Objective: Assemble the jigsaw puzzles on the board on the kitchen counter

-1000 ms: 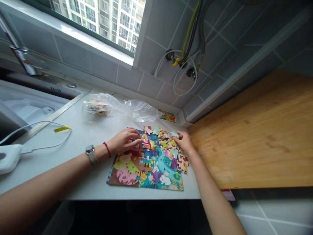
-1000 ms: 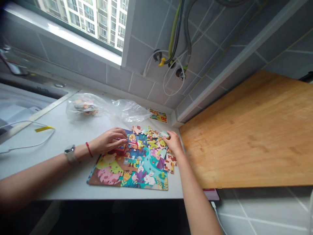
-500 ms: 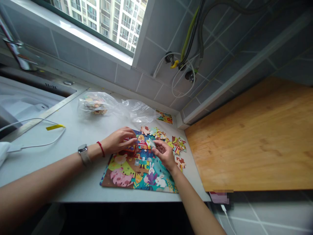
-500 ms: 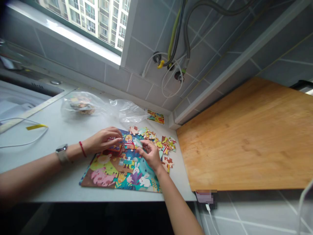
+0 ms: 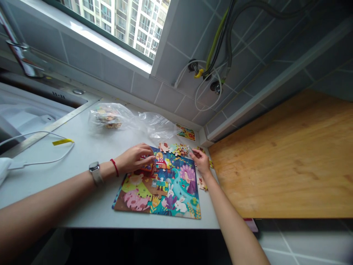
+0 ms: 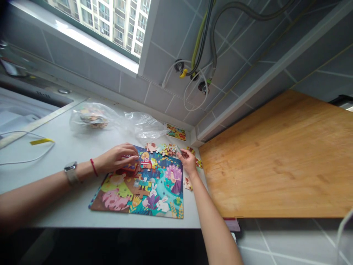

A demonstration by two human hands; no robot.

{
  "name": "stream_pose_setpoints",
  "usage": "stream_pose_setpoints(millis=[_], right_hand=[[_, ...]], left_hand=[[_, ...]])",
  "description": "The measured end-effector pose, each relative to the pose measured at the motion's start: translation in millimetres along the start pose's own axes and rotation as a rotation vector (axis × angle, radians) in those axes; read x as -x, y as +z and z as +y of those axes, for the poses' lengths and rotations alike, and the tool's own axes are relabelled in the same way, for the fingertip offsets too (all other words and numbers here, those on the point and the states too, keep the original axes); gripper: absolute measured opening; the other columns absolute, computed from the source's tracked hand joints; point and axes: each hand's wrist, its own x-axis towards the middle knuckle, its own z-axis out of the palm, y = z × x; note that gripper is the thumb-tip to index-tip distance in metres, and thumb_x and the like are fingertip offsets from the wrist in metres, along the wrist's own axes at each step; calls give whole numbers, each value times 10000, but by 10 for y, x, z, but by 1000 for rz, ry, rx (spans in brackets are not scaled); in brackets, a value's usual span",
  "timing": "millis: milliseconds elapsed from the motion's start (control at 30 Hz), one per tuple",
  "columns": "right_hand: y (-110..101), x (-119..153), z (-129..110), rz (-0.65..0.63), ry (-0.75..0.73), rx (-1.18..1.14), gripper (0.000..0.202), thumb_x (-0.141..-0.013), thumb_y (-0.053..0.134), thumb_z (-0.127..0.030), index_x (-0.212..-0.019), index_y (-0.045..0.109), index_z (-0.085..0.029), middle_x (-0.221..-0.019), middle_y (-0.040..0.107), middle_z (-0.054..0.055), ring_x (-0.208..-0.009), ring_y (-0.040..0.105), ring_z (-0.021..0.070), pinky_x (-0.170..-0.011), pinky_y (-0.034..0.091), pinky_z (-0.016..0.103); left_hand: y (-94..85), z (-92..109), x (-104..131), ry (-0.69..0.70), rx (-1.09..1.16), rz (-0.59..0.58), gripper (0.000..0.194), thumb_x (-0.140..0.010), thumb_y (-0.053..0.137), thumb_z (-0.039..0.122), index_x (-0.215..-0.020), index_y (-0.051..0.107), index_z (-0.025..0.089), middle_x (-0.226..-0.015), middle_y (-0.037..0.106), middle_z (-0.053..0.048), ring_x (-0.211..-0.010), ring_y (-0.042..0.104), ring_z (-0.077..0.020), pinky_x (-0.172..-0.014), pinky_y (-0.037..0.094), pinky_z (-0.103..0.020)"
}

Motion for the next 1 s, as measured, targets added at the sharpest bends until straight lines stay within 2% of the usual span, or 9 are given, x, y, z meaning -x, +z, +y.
stream_pose_setpoints(millis=[100, 200, 300, 367, 433, 500, 733, 1000], right_hand=[[41, -145, -18, 11, -6, 21, 657, -669, 811, -714, -1036, 789, -169, -986, 820, 144, -927, 772, 295, -912, 619, 476], [-39, -152, -113, 14, -24, 30, 683, -693, 786, -726, -1081, 791, -164, -1108, 808, 168, -1013, 765, 309, -975, 598, 498], [-254, 33, -252, -51, -49, 54, 605, -693, 841, -655, -1083, 811, -194, -1264, 771, 160, -1148, 735, 323, -1040, 572, 500], [-390, 222, -318, -173, -85, 142, 486, -747, 849, -584, -1081, 829, -231, -1255, 781, 133, -1224, 704, 329, -1085, 542, 516], [-464, 399, -331, -293, -128, 247, 425, -788, 841, -534, -1105, 834, -252, -1239, 790, 118, -1249, 691, 329, -1144, 491, 546], [-468, 515, -288, -344, -147, 314, 414, -810, 826, -513, -1137, 831, -259, -1272, 780, 115, -1285, 668, 336, -1182, 448, 571], [-381, 494, -112, -279, -66, 346, 558, -814, 796, -598, -1245, 799, -244, -1397, 714, 132, -1465, 515, 380, -1238, 354, 633], [-416, 504, -86, -256, -75, 405, 562, -821, 774, -622, -1198, 816, -208, -1393, 712, 160, -1447, 527, 395, -1226, 367, 636]], left_hand=[[-5, -6, -2, 2, -4, 7, 390, -1083, 496, 427, -932, 774, 198, -976, 756, -89, -939, 679, -215, -876, 545, -336], [-4, -6, 0, -5, -7, 4, 401, -1087, 485, 427, -931, 772, 194, -976, 754, -91, -941, 677, -216, -872, 547, -342], [5, -2, 0, -4, -1, 5, 426, -1090, 472, 443, -918, 769, 192, -962, 746, -95, -929, 672, -217, -865, 547, -349], [10, 2, -2, 6, 8, 10, 452, -1089, 466, 470, -898, 769, 194, -941, 740, -97, -908, 670, -215, -858, 548, -349], [14, 4, -6, 8, 14, 14, 471, -1086, 465, 492, -886, 771, 195, -925, 737, -96, -893, 668, -213, -854, 548, -347], [13, 3, -8, 4, 20, 19, 481, -1084, 464, 504, -883, 774, 195, -915, 738, -94, -881, 668, -210, -846, 548, -341], [0, -15, -5, -18, 21, 27, 464, -1076, 478, 497, -882, 776, 198, -925, 754, -93, -890, 677, -219, -839, 548, -339], [6, -6, -5, -21, 14, 17, 428, -1076, 484, 449, -884, 772, 196, -930, 749, -93, -899, 671, -219, -848, 540, -340]])
